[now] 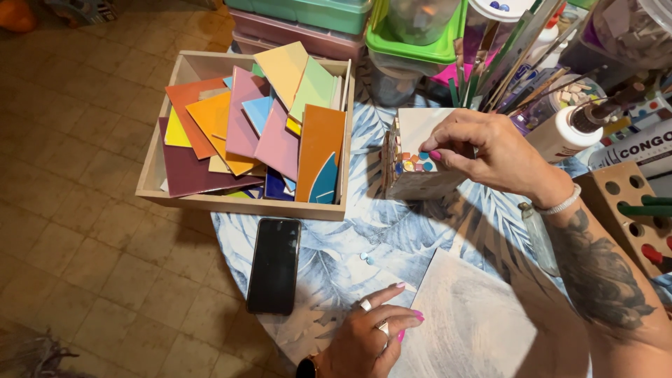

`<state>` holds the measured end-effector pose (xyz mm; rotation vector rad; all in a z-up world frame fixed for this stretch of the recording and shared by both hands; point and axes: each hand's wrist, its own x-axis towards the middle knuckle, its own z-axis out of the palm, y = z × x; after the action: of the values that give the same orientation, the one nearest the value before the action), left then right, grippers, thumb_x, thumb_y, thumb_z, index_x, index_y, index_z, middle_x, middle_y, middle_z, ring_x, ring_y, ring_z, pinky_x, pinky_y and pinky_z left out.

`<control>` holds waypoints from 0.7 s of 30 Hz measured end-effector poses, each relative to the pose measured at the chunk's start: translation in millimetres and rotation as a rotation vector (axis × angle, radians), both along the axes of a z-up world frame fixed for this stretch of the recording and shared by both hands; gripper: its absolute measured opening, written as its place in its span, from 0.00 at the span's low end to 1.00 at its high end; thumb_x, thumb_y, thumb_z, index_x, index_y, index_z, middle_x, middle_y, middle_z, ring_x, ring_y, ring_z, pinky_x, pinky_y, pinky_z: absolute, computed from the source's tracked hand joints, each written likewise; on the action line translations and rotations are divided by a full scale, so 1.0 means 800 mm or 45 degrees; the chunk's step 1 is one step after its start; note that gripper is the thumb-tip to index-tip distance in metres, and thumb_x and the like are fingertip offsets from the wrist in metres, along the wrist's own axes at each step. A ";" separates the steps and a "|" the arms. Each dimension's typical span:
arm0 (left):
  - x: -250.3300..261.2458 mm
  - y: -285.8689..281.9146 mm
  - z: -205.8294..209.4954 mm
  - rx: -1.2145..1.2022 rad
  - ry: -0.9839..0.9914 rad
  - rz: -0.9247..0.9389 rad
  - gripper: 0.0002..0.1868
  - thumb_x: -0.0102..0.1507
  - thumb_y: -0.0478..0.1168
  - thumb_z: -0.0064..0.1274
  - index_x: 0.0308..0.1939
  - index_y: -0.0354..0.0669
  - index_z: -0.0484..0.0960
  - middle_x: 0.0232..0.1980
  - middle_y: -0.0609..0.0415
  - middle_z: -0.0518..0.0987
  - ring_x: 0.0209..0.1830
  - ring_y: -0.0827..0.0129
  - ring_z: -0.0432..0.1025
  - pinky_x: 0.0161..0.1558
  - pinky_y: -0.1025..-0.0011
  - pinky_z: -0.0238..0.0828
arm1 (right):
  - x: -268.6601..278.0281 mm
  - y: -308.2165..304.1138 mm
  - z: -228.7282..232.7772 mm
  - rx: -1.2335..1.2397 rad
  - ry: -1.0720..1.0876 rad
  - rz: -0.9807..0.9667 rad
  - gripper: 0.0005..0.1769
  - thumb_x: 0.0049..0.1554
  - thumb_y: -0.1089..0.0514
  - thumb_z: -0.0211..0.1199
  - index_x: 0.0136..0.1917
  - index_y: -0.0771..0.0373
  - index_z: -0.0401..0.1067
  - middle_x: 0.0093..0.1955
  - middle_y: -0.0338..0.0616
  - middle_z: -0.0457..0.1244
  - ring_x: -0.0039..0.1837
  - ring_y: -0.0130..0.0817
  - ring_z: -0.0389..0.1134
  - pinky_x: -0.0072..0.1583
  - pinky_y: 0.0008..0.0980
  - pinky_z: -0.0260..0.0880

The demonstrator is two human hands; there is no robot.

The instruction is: Sanding the edges of small mosaic tiles on a grinding block

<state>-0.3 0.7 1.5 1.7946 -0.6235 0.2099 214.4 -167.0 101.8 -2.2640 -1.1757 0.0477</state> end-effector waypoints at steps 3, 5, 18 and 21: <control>0.000 0.001 0.006 0.036 0.012 0.013 0.16 0.48 0.24 0.36 0.36 0.33 0.75 0.41 0.51 0.75 0.56 0.50 0.62 0.52 0.61 0.62 | -0.001 0.000 -0.002 -0.001 -0.026 -0.012 0.05 0.49 0.63 0.56 0.42 0.61 0.69 0.39 0.39 0.62 0.40 0.29 0.63 0.41 0.26 0.62; 0.003 0.001 0.006 0.057 -0.029 0.024 0.17 0.49 0.25 0.34 0.37 0.35 0.75 0.40 0.52 0.75 0.54 0.49 0.63 0.50 0.62 0.63 | -0.002 0.000 0.000 0.006 -0.030 -0.010 0.06 0.48 0.64 0.56 0.42 0.61 0.69 0.40 0.40 0.62 0.40 0.29 0.63 0.41 0.26 0.63; 0.003 0.022 -0.009 0.432 -0.203 0.478 0.12 0.55 0.30 0.40 0.41 0.29 0.72 0.37 0.42 0.74 0.37 0.56 0.68 0.27 0.76 0.71 | -0.128 -0.069 -0.036 -0.075 -0.114 -0.138 0.09 0.55 0.60 0.54 0.36 0.66 0.70 0.30 0.47 0.62 0.30 0.29 0.64 0.31 0.22 0.65; 0.015 0.038 -0.027 0.665 -0.186 0.611 0.16 0.56 0.36 0.45 0.47 0.33 0.70 0.41 0.45 0.70 0.41 0.55 0.62 0.28 0.67 0.65 | -0.177 -0.071 -0.052 -0.200 0.065 -0.027 0.15 0.53 0.56 0.48 0.31 0.66 0.67 0.21 0.40 0.60 0.21 0.25 0.60 0.21 0.14 0.61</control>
<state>12.0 31.2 -20.3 2.4391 -0.3538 0.5460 72.8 -223.7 60.1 -2.3964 -1.1567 0.1948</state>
